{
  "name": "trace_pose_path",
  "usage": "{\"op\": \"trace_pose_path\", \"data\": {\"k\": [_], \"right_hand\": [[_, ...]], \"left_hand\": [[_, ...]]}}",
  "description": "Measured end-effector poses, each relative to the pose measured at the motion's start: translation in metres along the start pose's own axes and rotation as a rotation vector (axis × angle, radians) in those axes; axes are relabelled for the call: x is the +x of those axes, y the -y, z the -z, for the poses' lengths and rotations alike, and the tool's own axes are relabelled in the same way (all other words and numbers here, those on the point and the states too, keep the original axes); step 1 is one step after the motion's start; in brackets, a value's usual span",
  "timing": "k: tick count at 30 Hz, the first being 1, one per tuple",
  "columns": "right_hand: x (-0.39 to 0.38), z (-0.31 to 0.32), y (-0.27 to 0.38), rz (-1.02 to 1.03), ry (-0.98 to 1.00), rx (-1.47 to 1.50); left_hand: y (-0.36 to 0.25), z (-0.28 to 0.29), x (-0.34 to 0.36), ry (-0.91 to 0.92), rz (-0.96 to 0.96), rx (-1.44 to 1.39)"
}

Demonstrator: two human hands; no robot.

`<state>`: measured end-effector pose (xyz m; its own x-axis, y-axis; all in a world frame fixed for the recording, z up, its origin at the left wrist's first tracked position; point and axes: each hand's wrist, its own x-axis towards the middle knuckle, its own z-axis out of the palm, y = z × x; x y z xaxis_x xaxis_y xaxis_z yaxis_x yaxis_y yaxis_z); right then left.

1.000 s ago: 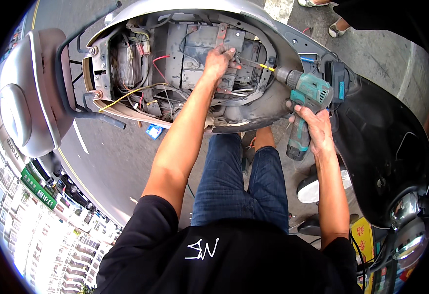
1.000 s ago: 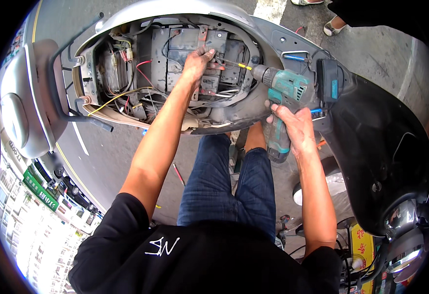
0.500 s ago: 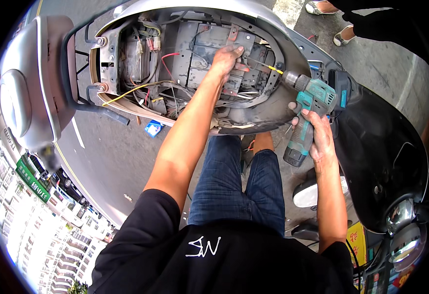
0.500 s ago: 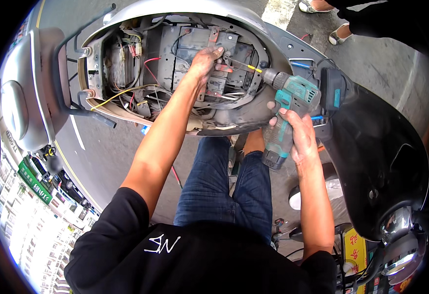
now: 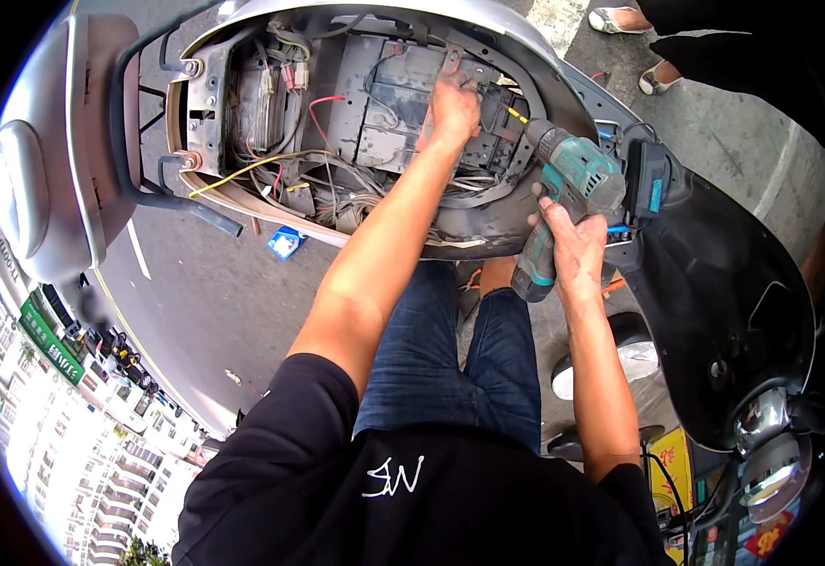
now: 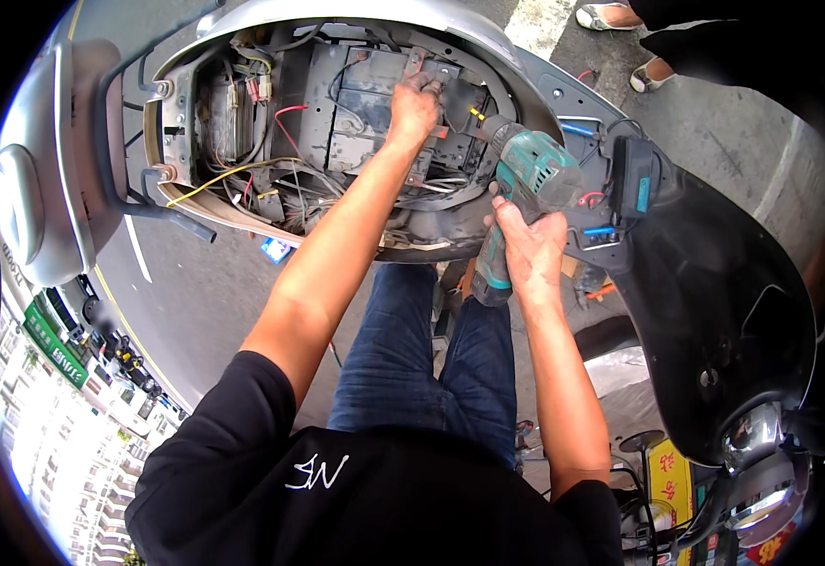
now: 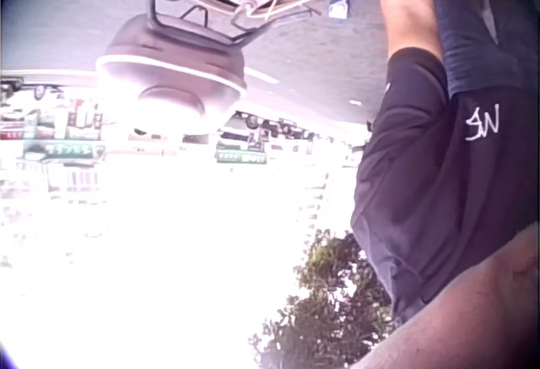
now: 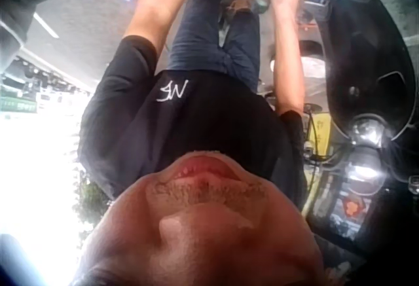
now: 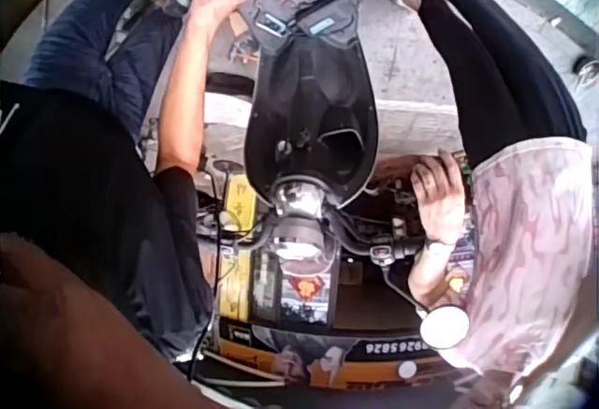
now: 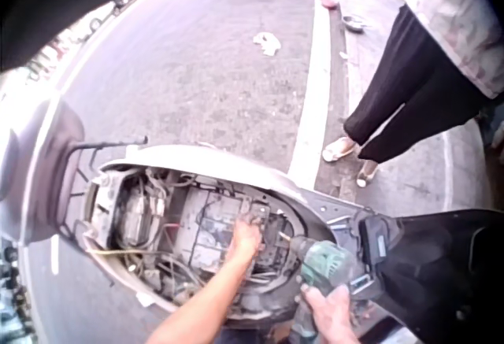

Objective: The person uses a power drill and their hands to disassemble and adjust electrical components and screws inside the battery compartment of a scooter.

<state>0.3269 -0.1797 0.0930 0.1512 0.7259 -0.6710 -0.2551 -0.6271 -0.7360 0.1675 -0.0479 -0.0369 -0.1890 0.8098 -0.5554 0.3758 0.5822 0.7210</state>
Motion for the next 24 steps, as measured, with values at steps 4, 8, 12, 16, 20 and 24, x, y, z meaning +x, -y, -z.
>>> {"op": "trace_pose_path", "data": {"k": [4,8,12,16,20,24], "right_hand": [[0.003,-0.002,0.002,0.042,0.006,-0.1],[0.006,0.003,0.008,0.026,0.021,-0.134],[0.01,0.004,0.018,0.028,0.053,-0.14],[0.01,-0.001,0.026,0.032,0.074,-0.125],[0.012,-0.003,0.03,0.033,0.01,-0.082],[0.018,-0.01,0.04,0.064,0.035,-0.225]], "left_hand": [[0.011,-0.002,-0.004,-0.118,-0.045,-0.426],[0.015,-0.002,-0.041,-0.068,0.209,-0.563],[0.036,-0.015,-0.035,-0.041,0.27,-0.256],[0.036,-0.018,-0.028,-0.145,0.106,0.129],[0.021,-0.028,-0.023,-0.257,0.157,0.05],[0.015,-0.037,-0.011,-0.363,0.285,-0.139]]}}
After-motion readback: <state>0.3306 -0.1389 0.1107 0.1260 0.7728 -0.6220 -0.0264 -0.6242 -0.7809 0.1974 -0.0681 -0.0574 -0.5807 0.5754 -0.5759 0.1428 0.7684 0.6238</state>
